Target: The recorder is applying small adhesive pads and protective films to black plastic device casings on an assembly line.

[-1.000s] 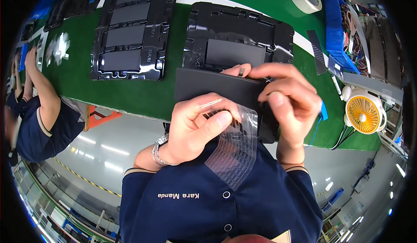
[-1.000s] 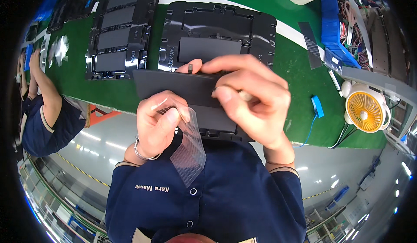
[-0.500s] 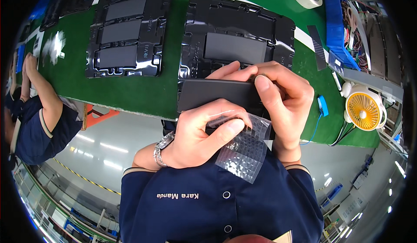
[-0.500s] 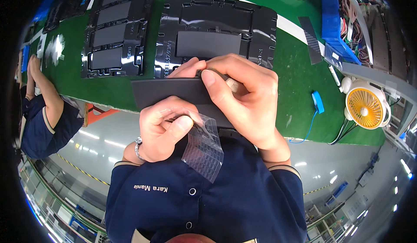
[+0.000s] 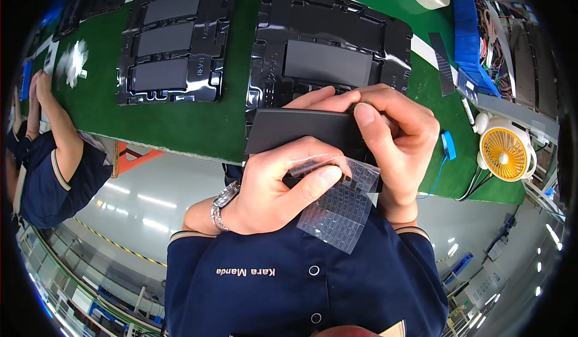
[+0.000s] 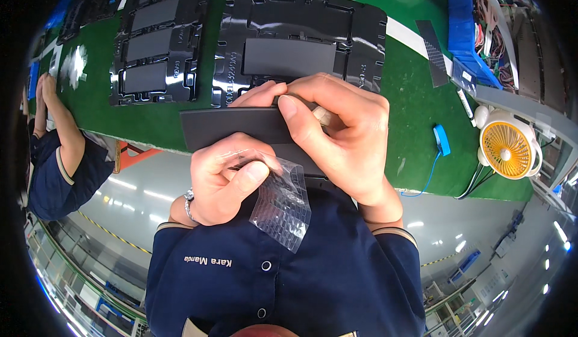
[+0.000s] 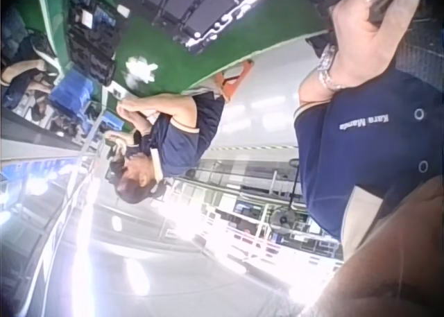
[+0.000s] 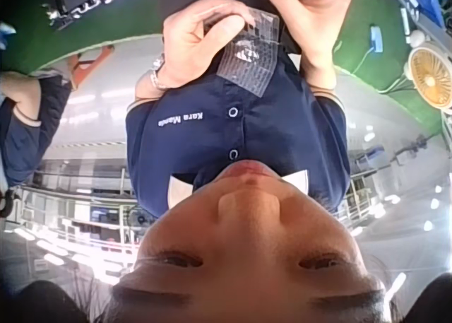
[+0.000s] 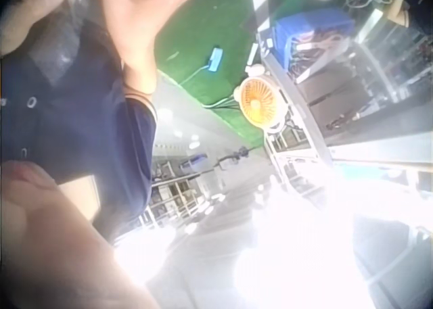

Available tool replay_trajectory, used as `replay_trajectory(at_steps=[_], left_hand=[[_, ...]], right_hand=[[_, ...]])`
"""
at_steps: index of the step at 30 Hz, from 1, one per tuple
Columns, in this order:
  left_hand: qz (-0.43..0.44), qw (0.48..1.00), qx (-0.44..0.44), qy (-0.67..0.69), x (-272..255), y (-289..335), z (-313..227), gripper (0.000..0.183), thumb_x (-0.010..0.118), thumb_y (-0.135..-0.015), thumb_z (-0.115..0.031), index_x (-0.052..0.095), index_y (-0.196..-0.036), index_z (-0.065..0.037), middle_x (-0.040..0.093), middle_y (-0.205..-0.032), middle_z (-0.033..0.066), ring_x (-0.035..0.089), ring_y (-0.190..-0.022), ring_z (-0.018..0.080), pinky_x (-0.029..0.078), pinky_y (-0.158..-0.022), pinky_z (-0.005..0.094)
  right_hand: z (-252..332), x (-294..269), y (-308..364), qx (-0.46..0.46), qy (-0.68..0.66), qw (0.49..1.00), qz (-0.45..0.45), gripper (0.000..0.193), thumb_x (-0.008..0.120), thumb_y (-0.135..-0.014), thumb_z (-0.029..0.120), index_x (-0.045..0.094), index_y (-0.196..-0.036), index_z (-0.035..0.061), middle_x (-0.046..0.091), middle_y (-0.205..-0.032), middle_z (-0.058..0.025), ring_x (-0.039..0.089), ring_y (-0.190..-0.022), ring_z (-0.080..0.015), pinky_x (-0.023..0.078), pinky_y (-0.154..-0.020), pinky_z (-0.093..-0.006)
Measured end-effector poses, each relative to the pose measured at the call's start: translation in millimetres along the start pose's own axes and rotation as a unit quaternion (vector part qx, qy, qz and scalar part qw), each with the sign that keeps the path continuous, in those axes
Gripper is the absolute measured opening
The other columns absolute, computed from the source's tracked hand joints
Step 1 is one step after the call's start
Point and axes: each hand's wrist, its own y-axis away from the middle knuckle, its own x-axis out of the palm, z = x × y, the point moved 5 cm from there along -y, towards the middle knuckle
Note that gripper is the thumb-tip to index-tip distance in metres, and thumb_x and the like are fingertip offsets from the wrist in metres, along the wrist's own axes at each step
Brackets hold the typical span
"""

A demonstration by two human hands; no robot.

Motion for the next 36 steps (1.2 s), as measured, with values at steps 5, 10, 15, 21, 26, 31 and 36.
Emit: replay_trajectory(at_steps=[5,10,15,21,26,31,36], left_hand=[[0.008,1.0,-0.011,-0.011,1.5,4.2,-0.4,0.017,0.06,-0.091,-0.014,0.063,-0.091,0.003,0.058,-0.11,0.0149,0.052,-0.106,0.0235,0.043,-0.09,0.0339],[0.008,1.0,-0.006,-0.008,1.3,1.4,0.1,0.016,0.06,-0.091,-0.013,0.063,-0.09,0.002,0.055,-0.117,0.0163,0.049,-0.112,0.0259,0.041,-0.093,0.0358],[0.005,1.0,0.0,-0.007,0.8,-1.0,-0.3,0.014,0.06,-0.09,-0.013,0.063,-0.089,0.001,0.053,-0.123,0.0177,0.047,-0.118,0.0282,0.039,-0.096,0.0377],[0.012,1.0,-0.003,-0.015,0.7,-0.2,-0.5,0.013,0.06,-0.09,-0.012,0.063,-0.089,0.0,0.05,-0.13,0.0194,0.043,-0.125,0.0311,0.037,-0.1,0.0401],[0.017,0.999,-0.007,-0.026,0.3,0.0,-3.8,0.011,0.06,-0.089,-0.011,0.063,-0.088,0.0,0.048,-0.137,0.0208,0.04,-0.131,0.0334,0.036,-0.103,0.042],[0.015,0.993,0.034,-0.113,-19.0,-7.1,-6.7,0.01,0.06,-0.089,-0.01,0.063,-0.087,-0.001,0.045,-0.143,0.0222,0.038,-0.137,0.0358,0.034,-0.106,0.044],[0.107,0.894,0.106,-0.421,-24.2,-21.6,-17.8,0.011,0.057,-0.089,-0.012,0.059,-0.086,-0.002,0.047,-0.143,0.0213,0.037,-0.138,0.0362,0.026,-0.112,0.0475]], right_hand=[[0.3,-0.4,-0.1,-0.004,0.014,1.0,-0.004,0.005,0.067,-0.082,0.002,0.068,-0.084,-0.003,0.066,-0.074,-0.0076,0.057,-0.06,-0.0087,0.041,-0.05,-0.0223],[-0.6,-0.7,-0.6,-0.009,0.016,1.0,-0.004,0.005,0.067,-0.082,0.002,0.068,-0.083,-0.0031,0.066,-0.073,-0.0076,0.057,-0.06,-0.0086,0.04,-0.049,-0.0223],[-1.1,-0.7,-0.3,0.002,0.027,1.0,-0.004,0.005,0.067,-0.082,0.002,0.068,-0.082,-0.0027,0.066,-0.074,-0.0072,0.057,-0.059,-0.0084,0.04,-0.049,-0.0223],[-4.2,-1.9,-3.7,-0.037,0.105,0.994,-0.02,0.012,0.073,-0.08,0.006,0.066,-0.085,-0.0017,0.064,-0.076,-0.0063,0.058,-0.062,-0.0098,0.045,-0.055,-0.0237],[-12.9,-6.2,1.0,0.019,-0.014,1.0,0.013,0.024,0.078,-0.077,0.012,0.065,-0.093,0.0003,0.064,-0.078,-0.0063,0.061,-0.067,-0.0141,0.05,-0.064,-0.0265],[-21.2,-26.2,-12.9,0.026,0.023,0.999,0.013,0.022,0.075,-0.08,0.011,0.065,-0.096,-0.0002,0.061,-0.076,0.002,0.052,-0.065,-0.005,0.043,-0.061,-0.021],[-56.2,-73.0,-68.0,0.02,0.131,0.99,-0.057,0.025,0.068,-0.085,0.016,0.067,-0.103,-0.0026,0.061,-0.072,0.0005,0.05,-0.066,-0.0039,0.042,-0.06,-0.0212]])
